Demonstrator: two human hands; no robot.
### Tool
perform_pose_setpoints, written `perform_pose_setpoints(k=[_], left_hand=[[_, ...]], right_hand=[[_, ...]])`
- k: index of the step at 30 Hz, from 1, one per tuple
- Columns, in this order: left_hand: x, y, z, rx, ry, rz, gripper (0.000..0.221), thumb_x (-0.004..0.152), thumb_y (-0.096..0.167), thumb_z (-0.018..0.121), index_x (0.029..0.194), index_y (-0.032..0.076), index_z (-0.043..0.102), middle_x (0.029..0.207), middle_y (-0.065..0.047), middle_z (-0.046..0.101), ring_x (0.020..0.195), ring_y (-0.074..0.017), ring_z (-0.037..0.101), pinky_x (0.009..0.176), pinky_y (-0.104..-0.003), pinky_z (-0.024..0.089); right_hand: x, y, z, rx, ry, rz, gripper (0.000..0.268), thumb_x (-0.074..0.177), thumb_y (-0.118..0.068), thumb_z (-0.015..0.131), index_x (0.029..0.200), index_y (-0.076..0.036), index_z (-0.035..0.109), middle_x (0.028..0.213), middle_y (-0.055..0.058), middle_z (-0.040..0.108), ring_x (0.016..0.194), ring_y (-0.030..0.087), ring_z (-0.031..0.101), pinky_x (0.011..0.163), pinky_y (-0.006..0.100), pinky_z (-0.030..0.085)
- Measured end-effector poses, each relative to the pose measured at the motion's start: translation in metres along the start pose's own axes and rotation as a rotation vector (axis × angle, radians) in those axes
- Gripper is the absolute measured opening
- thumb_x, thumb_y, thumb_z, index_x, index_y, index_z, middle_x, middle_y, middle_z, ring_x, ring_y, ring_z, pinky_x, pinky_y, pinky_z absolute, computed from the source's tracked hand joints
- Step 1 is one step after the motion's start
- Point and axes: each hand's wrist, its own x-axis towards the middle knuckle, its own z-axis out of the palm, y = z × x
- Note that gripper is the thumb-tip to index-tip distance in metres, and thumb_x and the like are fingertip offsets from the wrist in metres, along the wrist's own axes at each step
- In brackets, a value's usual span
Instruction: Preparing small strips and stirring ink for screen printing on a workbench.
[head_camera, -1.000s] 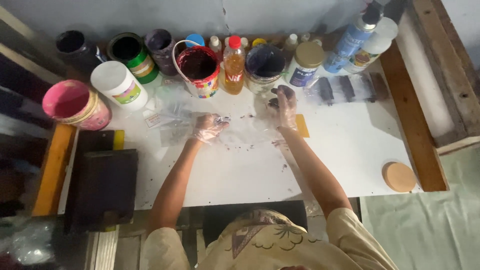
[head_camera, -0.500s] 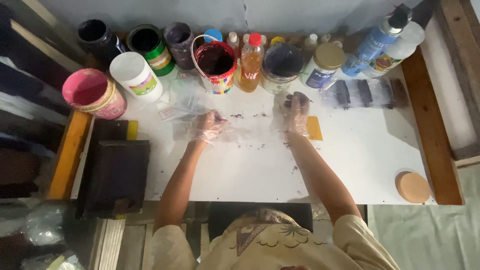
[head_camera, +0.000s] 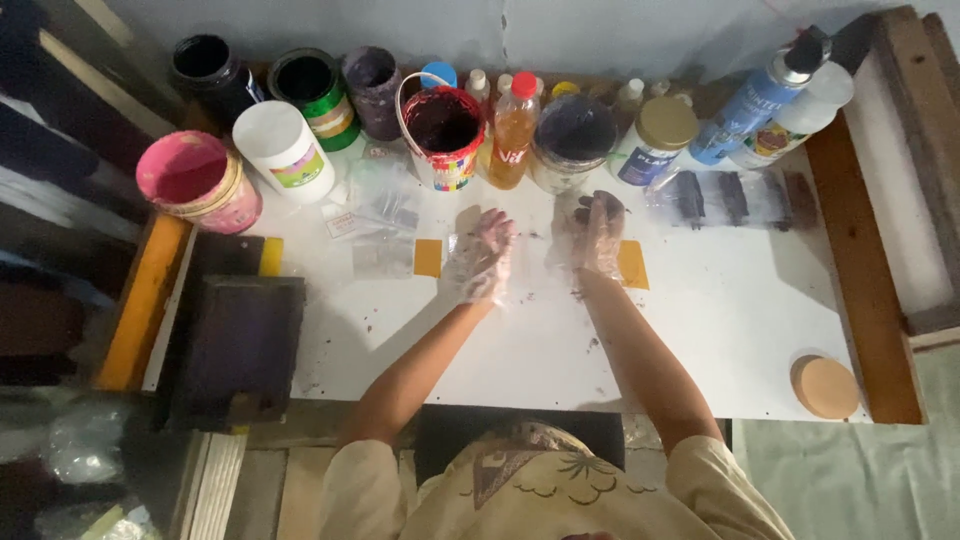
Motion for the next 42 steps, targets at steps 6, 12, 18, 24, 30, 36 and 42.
perform_pose_setpoints(k=[6, 12, 18, 24, 30, 36, 42], left_hand=[[-0.004, 0.039, -0.027, -0.284, 0.102, -0.13, 0.056, 0.11, 0.018, 0.031, 0.164, 0.014, 0.015, 0.168, -0.006, 0.023, 0.153, -0.0241, 0.022, 0.125, -0.035, 0.029], [0.006, 0.055, -0.027, 1.12, 0.032, -0.287, 0.046, 0.114, 0.031, 0.028, 0.157, 0.017, 0.032, 0.166, -0.01, 0.025, 0.154, -0.0222, 0.018, 0.129, -0.04, 0.005], [0.017, 0.018, -0.058, 0.449, 0.232, -0.118, 0.043, 0.113, 0.036, 0.038, 0.146, 0.009, 0.041, 0.143, -0.021, 0.054, 0.131, -0.0305, 0.057, 0.117, -0.037, 0.042], [0.015, 0.076, -0.005, 0.448, 0.198, 0.012, 0.038, 0.112, 0.038, 0.033, 0.134, 0.009, 0.044, 0.133, -0.016, 0.06, 0.113, -0.0248, 0.066, 0.104, -0.033, 0.053], [0.02, 0.105, 0.037, 0.544, 0.299, 0.11, 0.043, 0.109, 0.046, 0.037, 0.112, 0.011, 0.061, 0.104, -0.009, 0.07, 0.082, -0.0155, 0.069, 0.074, -0.024, 0.056], [0.022, 0.125, 0.106, 0.727, 0.222, -0.149, 0.056, 0.105, 0.057, 0.039, 0.088, 0.017, 0.074, 0.08, -0.005, 0.075, 0.065, -0.0146, 0.068, 0.063, -0.025, 0.053], [0.099, -0.043, 0.005, 2.621, -0.884, 0.366, 0.037, 0.104, 0.035, 0.053, 0.139, 0.029, 0.043, 0.13, -0.006, 0.06, 0.12, -0.0273, 0.051, 0.106, -0.055, 0.03]], right_hand=[[0.015, 0.008, -0.003, -0.039, 0.094, -0.048, 0.041, 0.108, -0.036, 0.047, 0.138, -0.009, 0.047, 0.12, 0.012, 0.065, 0.109, 0.023, 0.067, 0.094, 0.04, 0.058], [0.055, 0.062, -0.024, 0.223, 0.157, -0.122, 0.042, 0.104, -0.041, 0.051, 0.132, -0.01, 0.051, 0.111, 0.009, 0.066, 0.093, 0.017, 0.064, 0.082, 0.032, 0.057], [0.09, 0.079, -0.052, 0.265, 0.248, -0.106, 0.049, 0.102, -0.047, 0.054, 0.135, -0.012, 0.049, 0.112, 0.007, 0.067, 0.094, 0.019, 0.066, 0.086, 0.05, 0.051], [0.128, 0.116, -0.106, 0.297, 0.343, -0.312, 0.056, 0.104, -0.057, 0.055, 0.135, -0.012, 0.046, 0.112, 0.009, 0.069, 0.096, 0.019, 0.069, 0.089, 0.048, 0.053], [0.11, 0.077, -0.092, 0.412, 0.326, -0.424, 0.023, 0.103, -0.028, 0.055, 0.114, -0.008, 0.056, 0.093, 0.01, 0.067, 0.075, 0.013, 0.063, 0.065, 0.025, 0.059], [0.092, 0.024, -0.054, 0.073, 0.149, -0.557, 0.031, 0.089, -0.004, 0.07, 0.119, -0.002, 0.063, 0.096, 0.019, 0.067, 0.082, 0.026, 0.067, 0.064, 0.034, 0.059], [0.085, -0.028, -0.025, -0.399, -0.025, -0.783, 0.041, 0.088, -0.025, 0.082, 0.125, -0.012, 0.068, 0.115, 0.017, 0.069, 0.107, 0.036, 0.068, 0.085, 0.044, 0.054]])
